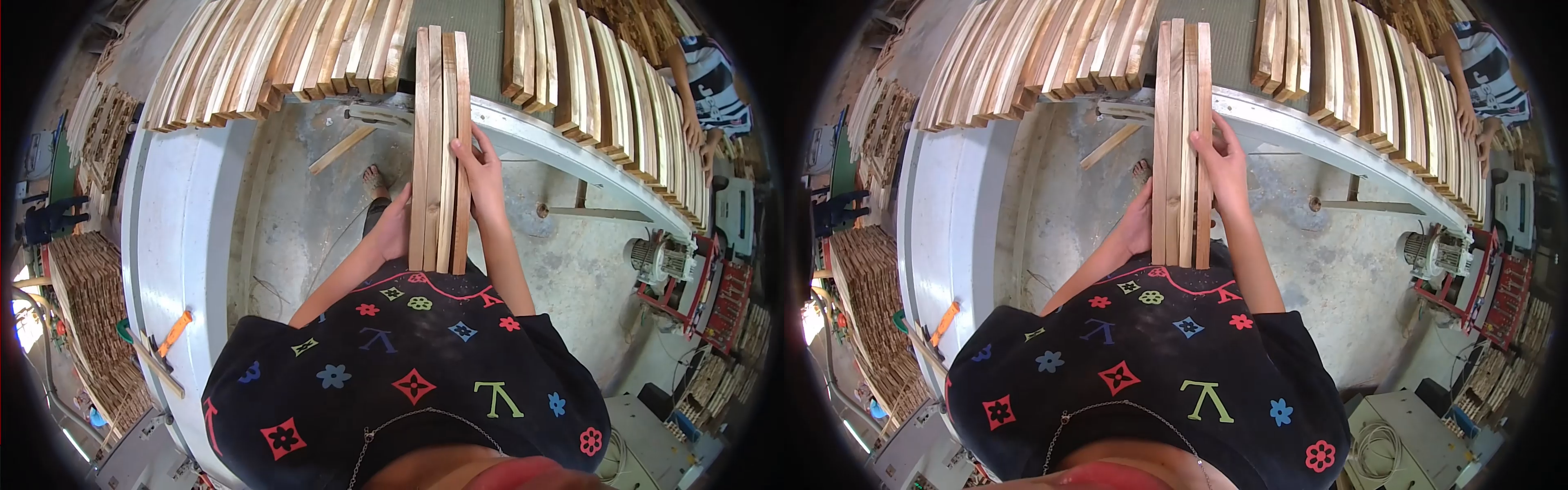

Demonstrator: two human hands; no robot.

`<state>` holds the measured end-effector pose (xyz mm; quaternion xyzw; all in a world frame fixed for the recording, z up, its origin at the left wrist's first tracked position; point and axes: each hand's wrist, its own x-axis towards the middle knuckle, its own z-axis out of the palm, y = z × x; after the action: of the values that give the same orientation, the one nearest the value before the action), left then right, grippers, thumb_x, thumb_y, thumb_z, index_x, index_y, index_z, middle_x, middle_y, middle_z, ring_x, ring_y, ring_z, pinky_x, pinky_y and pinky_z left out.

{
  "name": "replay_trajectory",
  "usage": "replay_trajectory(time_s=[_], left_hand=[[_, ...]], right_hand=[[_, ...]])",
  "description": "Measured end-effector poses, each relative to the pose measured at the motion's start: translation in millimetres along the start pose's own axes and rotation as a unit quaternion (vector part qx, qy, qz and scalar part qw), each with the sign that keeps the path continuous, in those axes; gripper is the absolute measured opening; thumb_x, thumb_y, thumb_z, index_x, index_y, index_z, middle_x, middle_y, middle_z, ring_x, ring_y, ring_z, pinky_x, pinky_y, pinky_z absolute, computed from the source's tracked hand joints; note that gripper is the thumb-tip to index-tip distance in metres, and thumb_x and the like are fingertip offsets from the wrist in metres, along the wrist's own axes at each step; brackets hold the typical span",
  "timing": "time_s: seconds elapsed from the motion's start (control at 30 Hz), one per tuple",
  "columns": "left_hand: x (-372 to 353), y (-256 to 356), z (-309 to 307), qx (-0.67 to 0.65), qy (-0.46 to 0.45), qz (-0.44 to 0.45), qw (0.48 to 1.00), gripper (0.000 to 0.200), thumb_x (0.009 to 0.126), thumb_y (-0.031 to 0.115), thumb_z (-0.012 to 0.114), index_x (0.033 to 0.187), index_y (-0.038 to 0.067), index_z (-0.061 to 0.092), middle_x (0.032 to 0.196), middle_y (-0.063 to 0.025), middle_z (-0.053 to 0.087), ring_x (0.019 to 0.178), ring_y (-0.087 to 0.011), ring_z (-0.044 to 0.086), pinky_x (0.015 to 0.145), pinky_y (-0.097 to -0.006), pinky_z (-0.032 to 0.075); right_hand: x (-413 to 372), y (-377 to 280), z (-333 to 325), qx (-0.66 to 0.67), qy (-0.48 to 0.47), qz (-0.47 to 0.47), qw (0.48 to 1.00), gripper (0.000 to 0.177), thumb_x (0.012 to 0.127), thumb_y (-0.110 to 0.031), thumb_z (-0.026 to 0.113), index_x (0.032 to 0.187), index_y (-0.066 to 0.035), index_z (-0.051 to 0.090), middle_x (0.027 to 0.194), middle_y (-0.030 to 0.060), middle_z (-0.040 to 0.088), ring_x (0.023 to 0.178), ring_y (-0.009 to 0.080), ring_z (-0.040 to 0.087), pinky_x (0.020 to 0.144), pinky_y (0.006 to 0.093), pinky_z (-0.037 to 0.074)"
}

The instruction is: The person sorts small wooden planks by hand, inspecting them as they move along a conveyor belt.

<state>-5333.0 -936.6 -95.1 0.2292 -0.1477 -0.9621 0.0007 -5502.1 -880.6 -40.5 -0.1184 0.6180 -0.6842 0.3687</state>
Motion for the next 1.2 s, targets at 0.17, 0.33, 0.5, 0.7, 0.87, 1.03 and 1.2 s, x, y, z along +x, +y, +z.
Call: replay_trajectory(time_s=[0.17,0.33,0.5,0.7,0.87,1.03,1.2], left_hand=[[3,7,3,-0.003,-0.010,-0.013,1.000,0.079,0.098,0.065,0.038,0.149,0.005,0.037,0.144,-0.0138,0.051,0.127,-0.0282,0.055,0.107,-0.0458,0.043],[8,3,0,-0.016,0.002,-0.013,1.000,0.077,0.099,0.065,0.033,0.149,0.007,0.038,0.144,-0.0149,0.051,0.127,-0.0296,0.055,0.106,-0.0473,0.045],[7,5,1,0.007,0.004,-0.013,1.000,0.083,0.096,0.068,0.040,0.149,0.004,0.037,0.144,-0.0147,0.050,0.128,-0.0293,0.054,0.108,-0.0463,0.043],[12,4,-12,-0.066,-0.058,-0.012,0.996,0.067,0.101,0.058,0.040,0.151,0.013,0.035,0.146,-0.0115,0.047,0.131,-0.0273,0.050,0.108,-0.0451,0.043],[23,-4,-20,-0.067,-0.043,-0.005,0.997,0.066,0.101,0.056,0.042,0.148,0.010,0.040,0.144,-0.0102,0.050,0.131,-0.0259,0.050,0.111,-0.0435,0.040],[19,-3,-28,-0.078,-0.075,-0.026,0.994,0.065,0.103,0.052,0.041,0.151,0.008,0.035,0.147,-0.0099,0.048,0.132,-0.0234,0.050,0.111,-0.0404,0.039],[14,-6,-27,-0.108,-0.042,-0.052,0.992,0.070,0.101,0.055,0.041,0.149,0.004,0.036,0.148,-0.0129,0.047,0.133,-0.0263,0.049,0.111,-0.0429,0.039]], right_hand=[[9,-2,-2,-0.003,-0.018,-0.004,1.000,0.065,0.088,-0.017,0.074,0.144,-0.002,0.046,0.110,0.0168,0.068,0.096,0.0187,0.066,0.082,0.0318,0.053],[7,3,-3,0.023,-0.002,-0.022,1.000,0.062,0.089,-0.014,0.073,0.143,0.000,0.047,0.106,0.0154,0.070,0.088,0.0145,0.066,0.076,0.0287,0.054],[4,3,-9,-0.044,0.008,-0.065,0.997,0.068,0.086,-0.016,0.076,0.144,0.000,0.045,0.114,0.0173,0.067,0.095,0.0193,0.067,0.084,0.0321,0.053],[6,-45,-6,-0.363,-0.115,-0.184,0.906,0.084,0.080,-0.025,0.080,0.147,0.000,0.036,0.128,0.0235,0.057,0.104,0.0320,0.066,0.087,0.0393,0.054],[9,-18,-13,-0.276,-0.114,-0.094,0.950,0.079,0.081,-0.029,0.082,0.142,0.000,0.042,0.126,0.0222,0.057,0.102,0.0292,0.067,0.077,0.0364,0.058],[21,-66,-2,-0.577,-0.113,-0.384,0.712,0.061,0.073,-0.029,0.084,0.123,-0.005,0.060,0.115,0.0116,0.057,0.119,0.0304,0.052,0.106,0.0436,0.041],[40,-80,96,-0.668,-0.600,-0.377,0.228,0.063,0.069,-0.048,0.081,0.113,-0.006,0.064,0.104,0.0100,0.065,0.112,0.0279,0.059,0.096,0.0438,0.047]])
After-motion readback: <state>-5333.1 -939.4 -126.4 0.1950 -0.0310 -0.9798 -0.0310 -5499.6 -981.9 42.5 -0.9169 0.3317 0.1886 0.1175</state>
